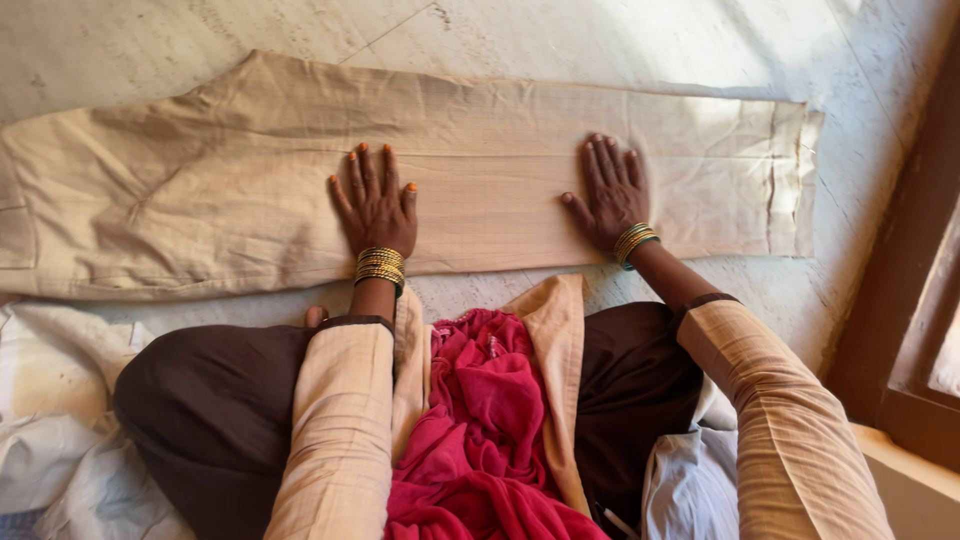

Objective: The person sits on the floor and folds a pair of beige trousers by hand, smoothing the fabric and folding the legs and waistband to create a compact bundle. They then place the folded trousers into a white sack and begin folding a second pair of light-colored trousers.

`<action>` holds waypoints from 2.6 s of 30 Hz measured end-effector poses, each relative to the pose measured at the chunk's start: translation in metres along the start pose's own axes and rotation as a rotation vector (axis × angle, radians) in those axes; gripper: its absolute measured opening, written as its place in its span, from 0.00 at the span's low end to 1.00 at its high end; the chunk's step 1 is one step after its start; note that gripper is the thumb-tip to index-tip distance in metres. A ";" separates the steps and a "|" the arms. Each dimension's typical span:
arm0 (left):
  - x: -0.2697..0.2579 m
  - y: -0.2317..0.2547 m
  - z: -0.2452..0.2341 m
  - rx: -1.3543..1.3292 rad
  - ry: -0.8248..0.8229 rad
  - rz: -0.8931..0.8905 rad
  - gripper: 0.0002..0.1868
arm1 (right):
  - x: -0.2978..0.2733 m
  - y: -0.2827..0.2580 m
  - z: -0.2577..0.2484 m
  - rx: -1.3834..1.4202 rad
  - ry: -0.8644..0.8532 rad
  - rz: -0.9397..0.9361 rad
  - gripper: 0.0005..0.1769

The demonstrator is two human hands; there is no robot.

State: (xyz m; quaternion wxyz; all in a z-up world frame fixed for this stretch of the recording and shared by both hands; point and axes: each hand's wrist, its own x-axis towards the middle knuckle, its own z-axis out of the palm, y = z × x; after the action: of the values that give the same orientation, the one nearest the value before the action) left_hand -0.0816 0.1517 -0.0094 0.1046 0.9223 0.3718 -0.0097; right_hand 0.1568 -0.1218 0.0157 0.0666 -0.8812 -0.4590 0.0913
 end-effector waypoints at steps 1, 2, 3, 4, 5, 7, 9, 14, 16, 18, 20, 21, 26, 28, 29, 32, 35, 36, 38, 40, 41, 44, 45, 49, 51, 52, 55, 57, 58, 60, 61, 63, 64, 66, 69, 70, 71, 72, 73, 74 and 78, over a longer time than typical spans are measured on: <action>0.000 0.000 0.000 0.001 -0.006 0.002 0.36 | -0.003 0.012 0.000 -0.018 0.001 0.031 0.52; 0.000 0.000 0.001 0.003 -0.011 0.004 0.35 | -0.007 0.023 -0.002 -0.040 -0.012 0.083 0.52; 0.000 -0.001 0.001 0.007 -0.016 0.002 0.35 | -0.010 0.034 -0.003 -0.059 -0.026 0.131 0.53; 0.000 0.000 0.002 0.008 -0.026 -0.002 0.36 | -0.014 0.043 -0.004 -0.078 -0.039 0.180 0.54; 0.000 0.000 0.002 0.012 -0.034 -0.007 0.36 | -0.019 0.050 -0.004 -0.075 -0.036 0.218 0.54; 0.001 0.000 0.002 0.012 -0.040 -0.008 0.36 | -0.026 0.065 -0.008 -0.071 -0.027 0.296 0.55; 0.000 -0.001 0.002 0.003 -0.036 -0.003 0.36 | -0.034 0.078 -0.012 -0.057 -0.004 0.333 0.56; 0.002 -0.003 0.006 0.006 -0.042 -0.007 0.37 | -0.051 0.105 -0.019 -0.035 -0.001 0.488 0.55; 0.001 -0.002 0.007 -0.002 -0.038 -0.010 0.38 | -0.060 0.112 -0.019 -0.002 0.024 0.582 0.55; 0.003 0.003 0.005 -0.012 -0.027 -0.021 0.40 | -0.061 0.114 -0.018 -0.022 0.025 0.618 0.55; 0.009 0.018 0.006 0.019 -0.043 -0.058 0.43 | -0.057 0.116 -0.017 -0.053 0.000 0.671 0.53; 0.012 0.028 0.006 0.038 -0.053 -0.077 0.44 | -0.051 0.114 -0.014 -0.072 -0.029 0.710 0.52; 0.017 0.120 0.032 -0.146 0.097 0.420 0.42 | -0.014 0.066 0.021 0.081 0.160 0.005 0.44; 0.020 0.152 0.043 -0.217 0.034 0.518 0.39 | 0.011 0.037 0.030 0.165 -0.064 -0.052 0.45; 0.025 0.157 0.047 -0.198 0.019 0.509 0.39 | 0.021 0.027 0.030 0.123 -0.049 -0.052 0.45; 0.037 0.159 0.053 -0.128 -0.017 0.493 0.39 | 0.043 0.025 0.019 0.003 -0.026 -0.014 0.46; 0.036 0.149 0.052 -0.068 -0.038 0.482 0.40 | 0.053 0.039 0.008 -0.062 -0.050 0.102 0.50; 0.035 0.146 0.051 -0.068 -0.044 0.466 0.39 | 0.051 0.049 0.003 -0.055 -0.056 0.136 0.51; 0.040 0.144 0.049 -0.043 -0.062 0.429 0.40 | 0.050 0.068 -0.005 -0.064 -0.065 0.198 0.52; 0.044 0.140 0.046 0.013 -0.095 0.393 0.41 | 0.045 0.089 -0.008 -0.086 -0.073 0.262 0.52; 0.048 0.135 0.044 0.036 -0.103 0.374 0.41 | 0.042 0.100 -0.008 -0.084 -0.065 0.286 0.52; 0.066 0.116 0.033 0.094 -0.124 0.301 0.42 | 0.034 0.131 -0.009 -0.082 -0.039 0.352 0.53; 0.072 0.108 0.029 0.106 -0.131 0.266 0.43 | 0.031 0.141 -0.011 -0.086 -0.033 0.370 0.53; 0.096 0.075 0.016 0.092 -0.125 0.160 0.44 | 0.016 0.168 -0.017 -0.073 -0.049 0.498 0.54; 0.103 0.058 0.010 0.056 -0.092 0.124 0.45 | 0.012 0.179 -0.020 -0.080 -0.050 0.554 0.54; 0.105 0.051 0.008 0.038 -0.076 0.104 0.45 | 0.010 0.185 -0.022 -0.083 -0.051 0.582 0.54; 0.108 0.034 0.003 -0.035 -0.043 0.046 0.44 | 0.006 0.193 -0.025 -0.048 -0.007 0.653 0.54; 0.110 0.029 0.002 -0.016 -0.064 0.014 0.43 | 0.003 0.189 -0.024 -0.007 -0.003 0.710 0.51; 0.112 0.032 0.003 -0.008 -0.072 -0.002 0.43 | 0.004 0.188 -0.024 0.012 0.001 0.738 0.50; 0.118 0.052 0.014 0.035 -0.055 -0.041 0.45 | 0.021 0.183 -0.014 -0.069 0.092 0.699 0.44; 0.115 0.067 0.024 0.056 -0.053 -0.057 0.45 | 0.024 0.181 -0.011 -0.111 0.133 0.685 0.41; 0.098 0.107 0.046 -0.058 0.079 0.272 0.41 | 0.028 0.150 0.012 0.087 0.377 0.408 0.26; 0.091 0.133 0.056 -0.096 0.074 0.374 0.39 | 0.038 0.130 0.021 0.020 0.481 0.140 0.22; 0.071 0.193 0.072 -0.145 0.058 0.536 0.36 | 0.054 0.082 0.039 0.026 0.396 0.052 0.19; 0.065 0.225 0.067 -0.113 -0.047 0.523 0.37 | 0.068 0.064 0.030 0.036 0.379 0.082 0.26; 0.065 0.230 0.064 -0.090 -0.097 0.485 0.38 | 0.072 0.068 0.027 0.021 0.389 0.104 0.28; 0.066 0.228 0.059 -0.074 -0.106 0.467 0.38 | 0.073 0.078 0.026 0.027 0.341 0.167 0.27; 0.068 0.222 0.054 -0.057 -0.115 0.448 0.38 | 0.072 0.097 0.024 0.033 0.293 0.231 0.26; 0.070 0.215 0.049 -0.039 -0.126 0.432 0.38 | 0.071 0.119 0.026 0.041 0.244 0.297 0.25; 0.071 0.208 0.045 -0.022 -0.129 0.416 0.38 | 0.069 0.139 0.032 -0.005 0.221 0.325 0.30; 0.075 0.194 0.038 -0.001 -0.100 0.375 0.39 | 0.058 0.234 0.065 -0.233 0.279 0.341 0.35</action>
State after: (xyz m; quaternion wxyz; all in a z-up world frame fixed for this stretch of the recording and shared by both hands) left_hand 0.1080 0.0593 -0.0173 0.1233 0.9738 0.1876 -0.0356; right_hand 0.3609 -0.2054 -0.1002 0.0107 -0.9517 -0.2974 -0.0750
